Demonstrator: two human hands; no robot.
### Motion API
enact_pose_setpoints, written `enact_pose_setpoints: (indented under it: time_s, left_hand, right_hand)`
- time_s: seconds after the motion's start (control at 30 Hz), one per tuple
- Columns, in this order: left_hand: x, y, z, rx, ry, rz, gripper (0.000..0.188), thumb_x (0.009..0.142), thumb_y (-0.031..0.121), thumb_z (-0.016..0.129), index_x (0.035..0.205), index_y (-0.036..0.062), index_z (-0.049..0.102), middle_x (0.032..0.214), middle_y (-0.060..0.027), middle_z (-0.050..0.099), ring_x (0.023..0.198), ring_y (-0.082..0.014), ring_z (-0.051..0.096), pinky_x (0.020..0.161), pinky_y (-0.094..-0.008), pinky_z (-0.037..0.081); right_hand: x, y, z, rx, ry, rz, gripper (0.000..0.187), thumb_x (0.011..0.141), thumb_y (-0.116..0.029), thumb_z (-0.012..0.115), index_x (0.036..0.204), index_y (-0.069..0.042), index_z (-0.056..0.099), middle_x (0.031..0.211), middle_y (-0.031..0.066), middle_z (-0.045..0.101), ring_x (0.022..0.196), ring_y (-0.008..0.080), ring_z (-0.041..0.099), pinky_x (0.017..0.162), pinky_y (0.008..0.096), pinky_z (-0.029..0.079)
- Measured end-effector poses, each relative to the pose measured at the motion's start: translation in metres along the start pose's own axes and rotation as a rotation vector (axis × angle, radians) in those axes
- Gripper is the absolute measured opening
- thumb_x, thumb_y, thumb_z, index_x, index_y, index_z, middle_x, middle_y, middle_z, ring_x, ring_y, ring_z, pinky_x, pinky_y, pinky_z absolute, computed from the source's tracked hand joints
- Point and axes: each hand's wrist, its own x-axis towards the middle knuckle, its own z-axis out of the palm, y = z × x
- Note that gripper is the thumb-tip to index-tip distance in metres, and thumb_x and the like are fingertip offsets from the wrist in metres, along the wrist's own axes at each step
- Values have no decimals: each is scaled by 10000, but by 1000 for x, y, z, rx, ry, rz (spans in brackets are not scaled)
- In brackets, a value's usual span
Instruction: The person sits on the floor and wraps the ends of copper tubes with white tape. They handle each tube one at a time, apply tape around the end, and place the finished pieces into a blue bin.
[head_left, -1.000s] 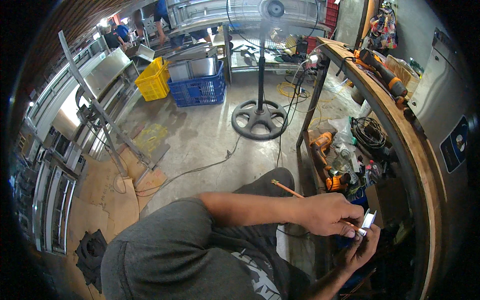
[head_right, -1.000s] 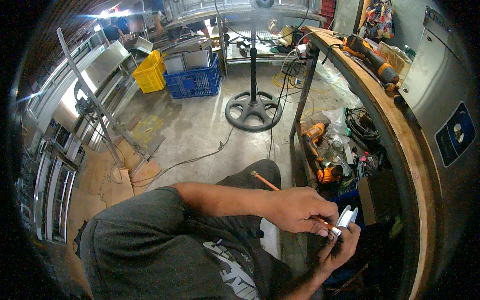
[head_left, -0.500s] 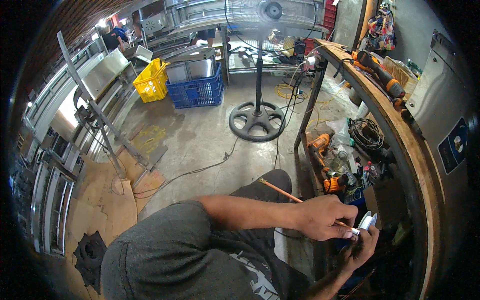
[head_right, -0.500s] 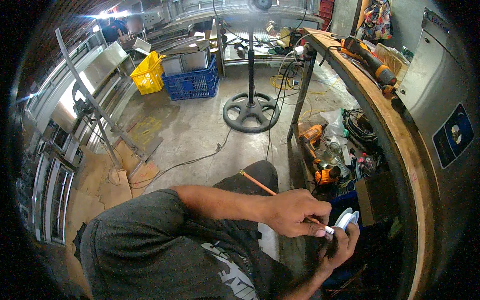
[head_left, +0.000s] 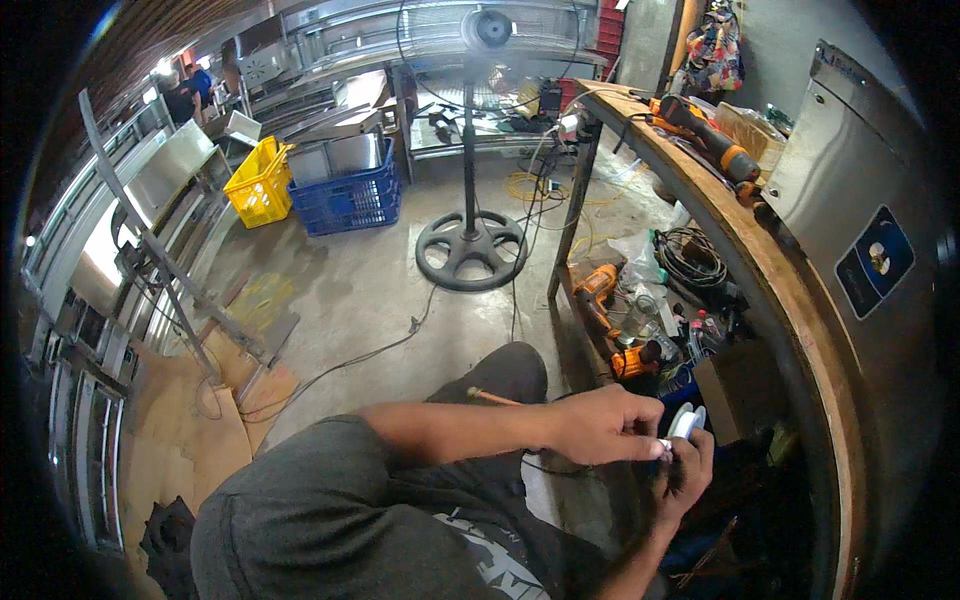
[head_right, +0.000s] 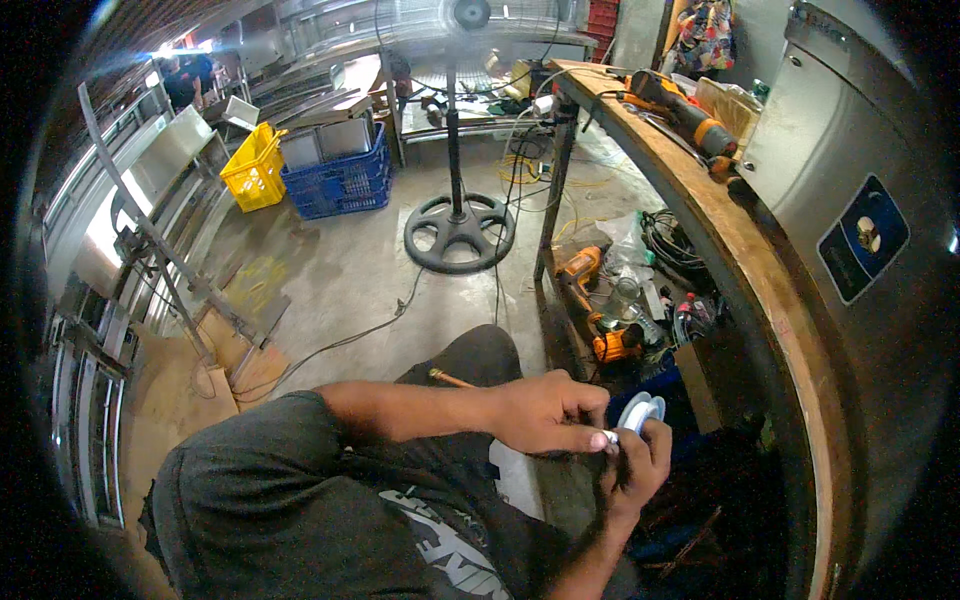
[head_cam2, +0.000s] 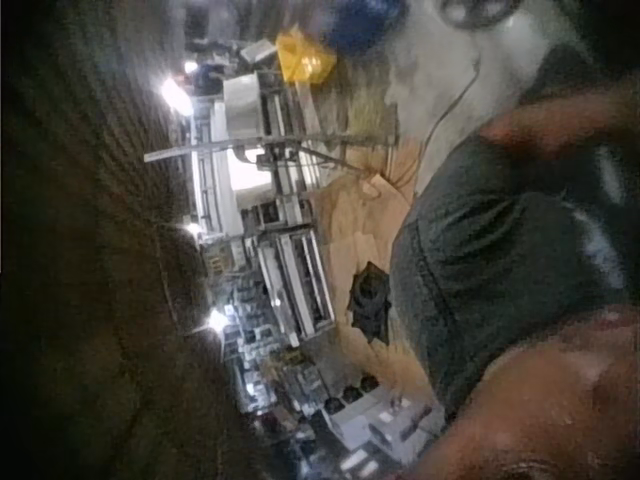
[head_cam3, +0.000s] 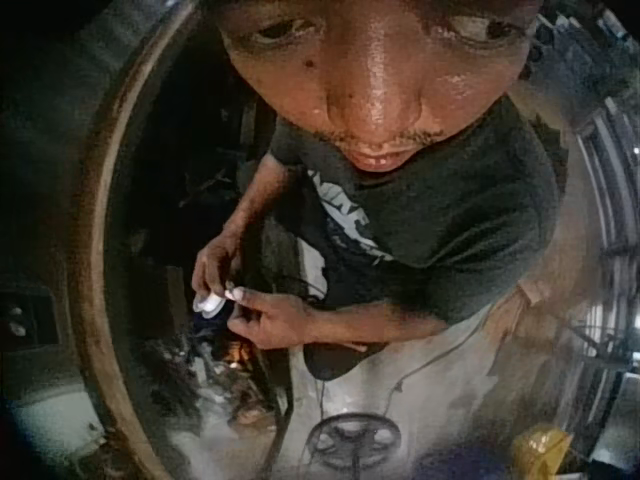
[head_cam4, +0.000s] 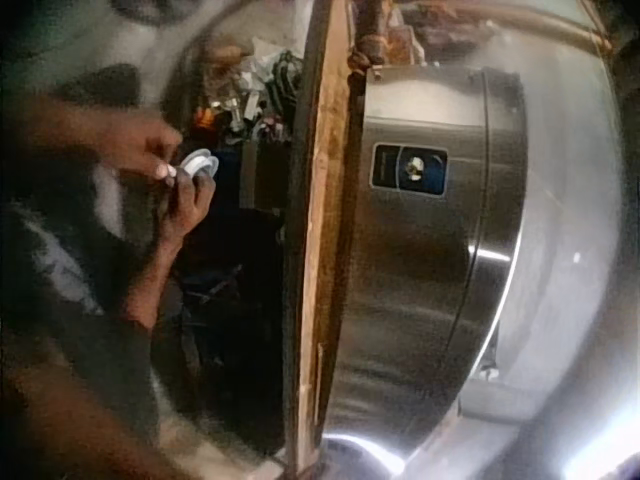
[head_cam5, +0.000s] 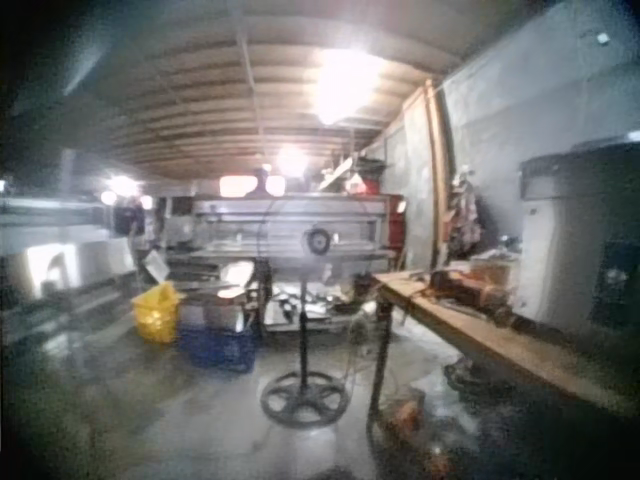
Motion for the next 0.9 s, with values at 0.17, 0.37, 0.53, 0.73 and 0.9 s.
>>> enact_pose_setpoints:
  time_s: [0.17, 0.37, 0.53, 0.73, 0.9]
  left_hand:
    - [4, -21, 2, -416, -158, -478, 256, 979, 348, 587, 1002, 93, 593, 690, -7, 605, 563, -82, 528, 499, -247, 409]
    - [7, -15, -1, -500, -112, -482, 229, 1002, 307, 553, 947, 87, 586, 719, -5, 597, 574, -43, 504, 519, -199, 395]
    - [12, -14, 8, -438, -34, -468, 265, 1020, 325, 526, 936, 82, 587, 732, 33, 544, 597, -33, 455, 543, -191, 374]
    - [12, -9, 17, -417, -28, -427, 244, 1025, 311, 520, 941, 85, 558, 723, 43, 508, 618, -27, 429, 545, -197, 351]
    - [14, -11, 23, -426, -40, -320, 218, 1025, 281, 524, 949, 77, 543, 737, 50, 489, 636, -29, 412, 555, -203, 346]
  right_hand:
    - [-4, 16, 7, 152, -119, 127, 187, 804, -43, 713, 975, -15, 642, 1054, 198, 627, 955, 377, 620, 827, 405, 499]
    - [11, -6, -3, 242, -118, 240, 114, 834, 31, 626, 944, -1, 627, 857, 125, 561, 786, 279, 548, 700, 336, 443]
    - [6, 0, -9, 253, -97, 249, 95, 860, -9, 643, 954, 4, 632, 849, 117, 581, 776, 259, 557, 693, 332, 446]
    - [2, 2, -10, 291, -36, 230, 81, 883, -41, 649, 947, 6, 639, 849, 110, 588, 754, 241, 561, 684, 324, 446]
    - [2, 0, -14, 285, -21, 229, 84, 885, -56, 656, 939, 6, 642, 844, 109, 583, 755, 241, 560, 682, 326, 446]
